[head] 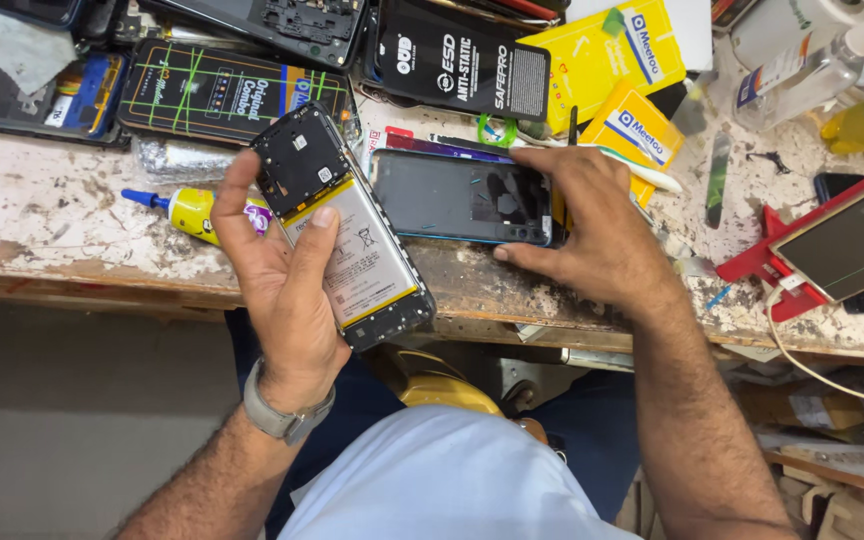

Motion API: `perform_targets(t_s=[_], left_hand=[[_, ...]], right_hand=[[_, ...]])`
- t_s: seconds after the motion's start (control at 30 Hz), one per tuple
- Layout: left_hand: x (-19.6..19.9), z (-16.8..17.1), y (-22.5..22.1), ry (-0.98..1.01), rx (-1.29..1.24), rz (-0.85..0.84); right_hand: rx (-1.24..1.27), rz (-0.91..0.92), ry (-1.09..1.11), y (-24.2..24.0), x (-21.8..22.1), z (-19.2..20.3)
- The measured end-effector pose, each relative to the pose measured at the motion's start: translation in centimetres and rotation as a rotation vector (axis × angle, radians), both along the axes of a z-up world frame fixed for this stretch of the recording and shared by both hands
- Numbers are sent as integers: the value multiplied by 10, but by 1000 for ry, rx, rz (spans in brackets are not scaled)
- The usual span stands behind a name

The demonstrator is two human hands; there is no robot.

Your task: The person uses a screwdriver to remove screws from a disassembled smartphone chassis. They then apply adhesive tape to the back of a separate smartphone screen assembly and place it on the workbench.

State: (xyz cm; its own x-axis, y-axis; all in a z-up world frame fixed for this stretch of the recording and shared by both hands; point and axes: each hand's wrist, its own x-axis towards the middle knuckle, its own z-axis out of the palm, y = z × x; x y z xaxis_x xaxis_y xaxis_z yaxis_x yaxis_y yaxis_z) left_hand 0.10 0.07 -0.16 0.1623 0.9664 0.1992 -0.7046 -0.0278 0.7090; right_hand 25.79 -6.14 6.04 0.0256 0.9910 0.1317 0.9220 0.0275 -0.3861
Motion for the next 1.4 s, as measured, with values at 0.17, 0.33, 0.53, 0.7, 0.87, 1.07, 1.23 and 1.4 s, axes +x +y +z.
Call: perform_targets(t_s=[0.17,0.33,0.53,0.7,0.87,1.07,1.23,1.4], left_hand=[[-2,-1,-1,164,103,104],[-15,17,11,417,285,26],[5,44,32,776,643,-13],[36,46,53,795,726,-315],[70,55,79,1054,771,-615],[99,73,104,1501,717,-782],[111,75,111,1713,737,-697],[106,65,107,1785,829,-533]], right_hand=[[35,-122,15,-16,17,5],[112,-255,-66,-47,48,16],[219,-291,-145,-79,67,24],[265,-276,-163,-97,70,28],[218,-322,-136,-106,71,31],[244,-295,-73,-111,64,35],[298,-164,-41,-111,58,37],[278,-134,14,-110,51,35]])
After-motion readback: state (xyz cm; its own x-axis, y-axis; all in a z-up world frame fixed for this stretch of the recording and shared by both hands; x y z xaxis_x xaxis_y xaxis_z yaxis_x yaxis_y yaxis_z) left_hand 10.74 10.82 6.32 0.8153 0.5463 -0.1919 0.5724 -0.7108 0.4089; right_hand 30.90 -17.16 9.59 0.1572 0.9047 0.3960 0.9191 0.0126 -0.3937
